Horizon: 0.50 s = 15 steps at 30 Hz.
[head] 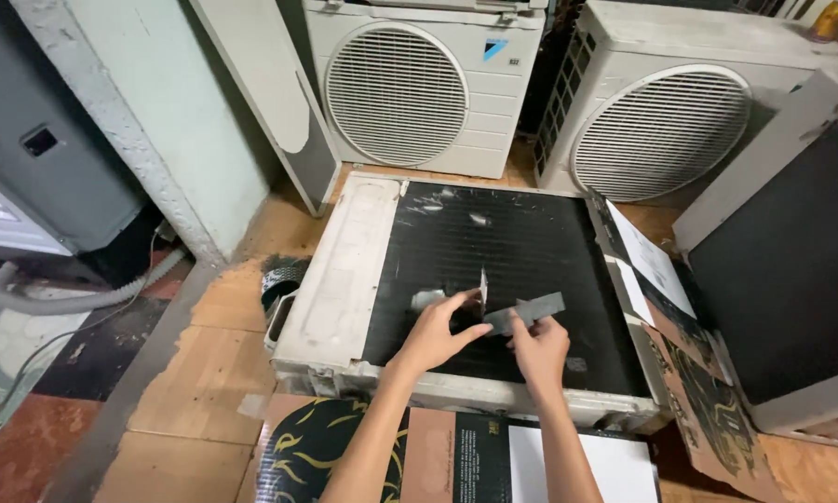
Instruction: Cleaning and straightening the fins of an air conditioner unit using small handheld scrapers
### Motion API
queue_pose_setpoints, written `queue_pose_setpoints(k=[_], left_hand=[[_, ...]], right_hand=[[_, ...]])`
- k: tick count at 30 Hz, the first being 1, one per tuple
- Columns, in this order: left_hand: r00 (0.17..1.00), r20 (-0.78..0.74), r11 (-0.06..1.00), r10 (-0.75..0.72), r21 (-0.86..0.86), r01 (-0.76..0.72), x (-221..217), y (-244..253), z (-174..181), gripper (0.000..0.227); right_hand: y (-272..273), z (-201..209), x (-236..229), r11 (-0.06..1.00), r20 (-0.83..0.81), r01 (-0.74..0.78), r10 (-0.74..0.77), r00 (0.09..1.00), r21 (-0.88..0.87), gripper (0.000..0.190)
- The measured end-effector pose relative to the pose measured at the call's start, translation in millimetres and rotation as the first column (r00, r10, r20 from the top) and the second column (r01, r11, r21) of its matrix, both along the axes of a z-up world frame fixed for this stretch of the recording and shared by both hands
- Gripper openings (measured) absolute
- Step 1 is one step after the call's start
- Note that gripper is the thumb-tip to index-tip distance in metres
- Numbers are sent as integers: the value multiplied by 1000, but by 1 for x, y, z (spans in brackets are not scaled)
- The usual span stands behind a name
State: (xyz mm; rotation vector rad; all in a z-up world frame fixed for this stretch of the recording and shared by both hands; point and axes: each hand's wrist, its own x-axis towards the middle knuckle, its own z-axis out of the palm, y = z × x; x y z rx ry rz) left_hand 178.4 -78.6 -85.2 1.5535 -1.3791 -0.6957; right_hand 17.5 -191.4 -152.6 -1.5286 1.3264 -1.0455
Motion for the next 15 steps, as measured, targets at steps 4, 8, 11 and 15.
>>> queue_pose_setpoints(k=[4,8,11,15], left_hand=[[1000,14,998,-19,-55,20,1,-3,-5,60],[1000,15,996,-18,-84,19,4,-5,-18,61],[1000,5,996,-24,-81,24,4,-4,-13,61],[1000,-7,996,-25,-85,24,4,-3,-13,60]], right_hand=[[-5,-20,-3,1000,144,10,-13,989,18,25],[8,-2,-2,1000,181,-4,0,983,24,25],[4,-8,-2,999,178,-23,17,984,32,25],[5,-11,-3,1000,154,-11,8,988,21,29]])
